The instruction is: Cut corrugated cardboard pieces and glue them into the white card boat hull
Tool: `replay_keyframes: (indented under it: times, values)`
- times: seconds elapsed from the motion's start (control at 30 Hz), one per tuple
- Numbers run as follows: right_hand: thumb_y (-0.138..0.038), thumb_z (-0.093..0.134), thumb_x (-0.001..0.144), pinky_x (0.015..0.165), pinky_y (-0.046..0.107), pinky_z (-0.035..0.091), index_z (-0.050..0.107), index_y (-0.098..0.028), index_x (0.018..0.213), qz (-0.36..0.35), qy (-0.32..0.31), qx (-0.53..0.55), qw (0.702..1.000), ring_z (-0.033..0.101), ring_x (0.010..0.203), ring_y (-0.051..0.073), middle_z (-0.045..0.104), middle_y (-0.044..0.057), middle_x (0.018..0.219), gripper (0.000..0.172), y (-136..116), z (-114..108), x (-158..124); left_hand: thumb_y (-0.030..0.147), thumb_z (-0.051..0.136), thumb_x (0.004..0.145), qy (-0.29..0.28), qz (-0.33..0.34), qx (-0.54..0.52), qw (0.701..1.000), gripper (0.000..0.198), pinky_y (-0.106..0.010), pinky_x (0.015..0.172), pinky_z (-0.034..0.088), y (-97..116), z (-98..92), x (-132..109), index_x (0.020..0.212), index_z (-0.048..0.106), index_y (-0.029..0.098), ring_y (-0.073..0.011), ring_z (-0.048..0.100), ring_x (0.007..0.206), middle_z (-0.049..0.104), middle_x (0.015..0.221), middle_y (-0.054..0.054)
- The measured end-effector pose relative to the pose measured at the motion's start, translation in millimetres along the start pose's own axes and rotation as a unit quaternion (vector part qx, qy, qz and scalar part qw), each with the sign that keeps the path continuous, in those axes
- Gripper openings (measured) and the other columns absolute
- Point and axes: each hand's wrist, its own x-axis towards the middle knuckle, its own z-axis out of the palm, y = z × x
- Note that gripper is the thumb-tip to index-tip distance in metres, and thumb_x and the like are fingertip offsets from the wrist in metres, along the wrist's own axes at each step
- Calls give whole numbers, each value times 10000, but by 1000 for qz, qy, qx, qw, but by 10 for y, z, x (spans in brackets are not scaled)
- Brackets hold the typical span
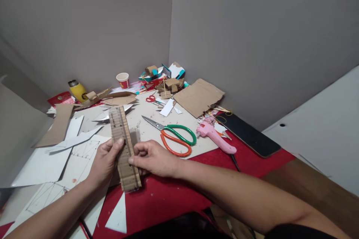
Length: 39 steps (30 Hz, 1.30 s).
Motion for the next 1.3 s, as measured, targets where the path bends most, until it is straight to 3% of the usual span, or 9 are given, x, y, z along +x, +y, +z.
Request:
replay_keyframes:
  times: [0.57,0.73,0.9,1.1,1.3]
  values:
    - [-489,749,679,502,197,357,523,-145,690,-14,-10,-12,1000,445,524,71,515,-48,593,411,32,-18,49,422,748,696,11,9,-14,1000,332,-213,479,440,28,59,-18,610,620,129,-109,530,489,621,522,-4]
    - [-478,747,681,537,214,391,539,-152,697,-13,-11,-13,1000,484,544,91,523,-42,594,387,25,-38,50,397,732,721,2,20,-16,1000,272,-242,543,470,15,39,8,709,657,135,-137,578,565,662,630,-13]
    - [-455,712,718,548,210,378,574,-140,718,-12,-28,-55,998,473,559,87,519,-37,611,343,0,-26,16,355,698,773,-1,49,-11,999,222,-204,574,461,16,-43,74,886,680,165,-103,571,586,692,737,4]
    - [-417,710,714,551,220,395,590,-133,745,4,-40,-58,998,495,566,95,550,-22,640,309,15,-12,6,353,653,818,-21,57,-18,998,203,-201,561,463,-1,-68,90,887,656,162,-95,555,561,665,684,11]
    - [-479,748,660,504,196,348,573,-131,724,8,-23,-45,999,454,523,69,524,-43,597,395,24,4,32,338,660,817,-20,82,-19,996,208,-215,595,476,-12,-73,59,926,654,161,-95,554,590,660,719,4]
